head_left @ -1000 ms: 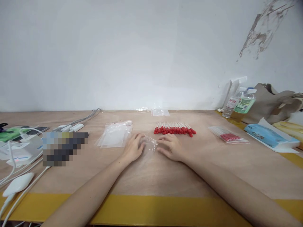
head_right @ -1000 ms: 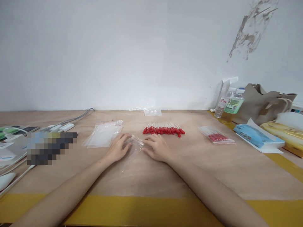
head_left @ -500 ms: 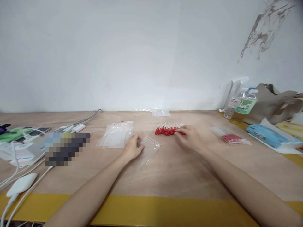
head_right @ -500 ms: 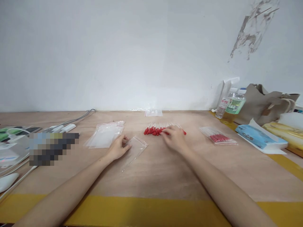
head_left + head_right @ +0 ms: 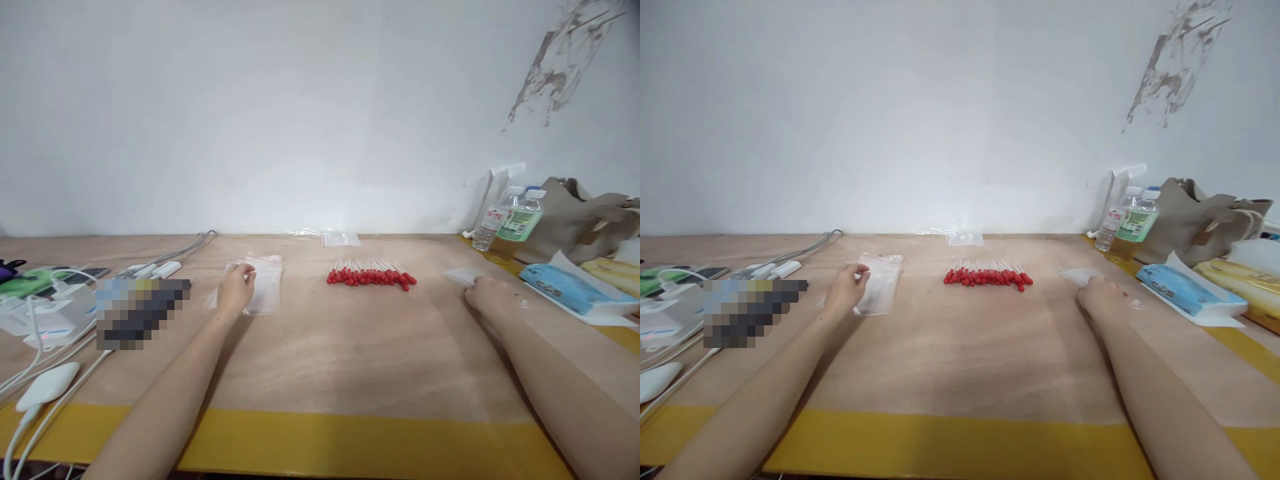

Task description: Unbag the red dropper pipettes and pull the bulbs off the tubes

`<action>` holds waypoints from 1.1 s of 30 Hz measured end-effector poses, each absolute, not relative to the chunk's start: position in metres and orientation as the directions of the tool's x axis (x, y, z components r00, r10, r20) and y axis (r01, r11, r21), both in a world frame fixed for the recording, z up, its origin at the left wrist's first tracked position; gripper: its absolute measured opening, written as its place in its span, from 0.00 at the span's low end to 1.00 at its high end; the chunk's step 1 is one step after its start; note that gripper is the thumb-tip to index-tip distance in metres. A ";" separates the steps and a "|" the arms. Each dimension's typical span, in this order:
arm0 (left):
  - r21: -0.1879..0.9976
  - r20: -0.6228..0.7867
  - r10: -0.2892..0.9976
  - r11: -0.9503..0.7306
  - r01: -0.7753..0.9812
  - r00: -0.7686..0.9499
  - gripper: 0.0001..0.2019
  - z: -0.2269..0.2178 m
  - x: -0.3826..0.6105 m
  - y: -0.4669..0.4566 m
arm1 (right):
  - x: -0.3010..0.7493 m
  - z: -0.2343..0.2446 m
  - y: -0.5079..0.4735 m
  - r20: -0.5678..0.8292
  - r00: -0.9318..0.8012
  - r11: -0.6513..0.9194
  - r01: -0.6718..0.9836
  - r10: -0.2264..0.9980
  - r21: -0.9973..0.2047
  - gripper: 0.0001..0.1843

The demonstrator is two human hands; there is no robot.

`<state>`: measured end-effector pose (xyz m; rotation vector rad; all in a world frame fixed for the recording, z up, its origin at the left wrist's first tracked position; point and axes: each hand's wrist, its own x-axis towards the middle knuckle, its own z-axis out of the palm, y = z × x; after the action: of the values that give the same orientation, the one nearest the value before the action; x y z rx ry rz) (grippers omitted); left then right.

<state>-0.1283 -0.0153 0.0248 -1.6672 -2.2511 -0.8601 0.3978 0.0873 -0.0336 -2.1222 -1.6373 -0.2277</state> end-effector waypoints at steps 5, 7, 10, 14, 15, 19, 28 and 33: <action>0.147 0.501 0.766 0.384 0.912 -0.403 0.17 0.019 -0.157 -0.018 | 0.398 -0.027 0.086 0.454 0.398 -0.310 0.915 0.797 -0.259 0.10; 0.095 0.567 0.731 0.399 0.912 -0.379 0.18 0.018 -0.151 -0.020 | 0.392 -0.016 0.080 0.607 0.420 -0.255 0.904 0.674 -0.343 0.12; 0.092 0.669 0.694 0.278 0.956 -0.266 0.17 0.021 -0.129 -0.021 | 0.363 0.010 0.064 0.838 0.276 0.021 0.946 0.471 -0.323 0.11; 0.207 0.688 0.720 -0.080 0.975 -0.087 0.18 0.023 -0.089 -0.027 | 0.283 0.027 0.025 0.881 -0.161 0.603 0.781 0.445 -0.161 0.06; 0.251 0.679 0.732 -0.165 0.954 -0.052 0.19 0.023 -0.079 -0.030 | 0.260 0.025 0.013 0.851 -0.269 0.693 0.706 0.452 -0.144 0.06; 0.342 0.604 0.792 -0.354 0.871 0.085 0.21 0.020 -0.047 -0.046 | 0.185 0.001 -0.023 0.712 -0.562 0.849 0.520 0.420 -0.090 0.08; 0.251 0.251 0.841 -0.534 0.807 0.479 0.30 0.011 -0.031 -0.059 | 0.170 -0.005 -0.021 0.591 -0.509 0.779 0.368 0.626 -0.508 0.09; 0.157 0.283 0.786 -0.603 0.782 0.549 0.23 0.013 -0.024 -0.061 | 0.188 -0.011 -0.002 0.415 -0.262 0.481 0.623 0.871 -0.617 0.10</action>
<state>-0.0241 -0.0607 0.0133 -2.7757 -1.4055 -0.5174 0.1880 -0.0016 -0.0113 -1.2340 -1.9918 0.4291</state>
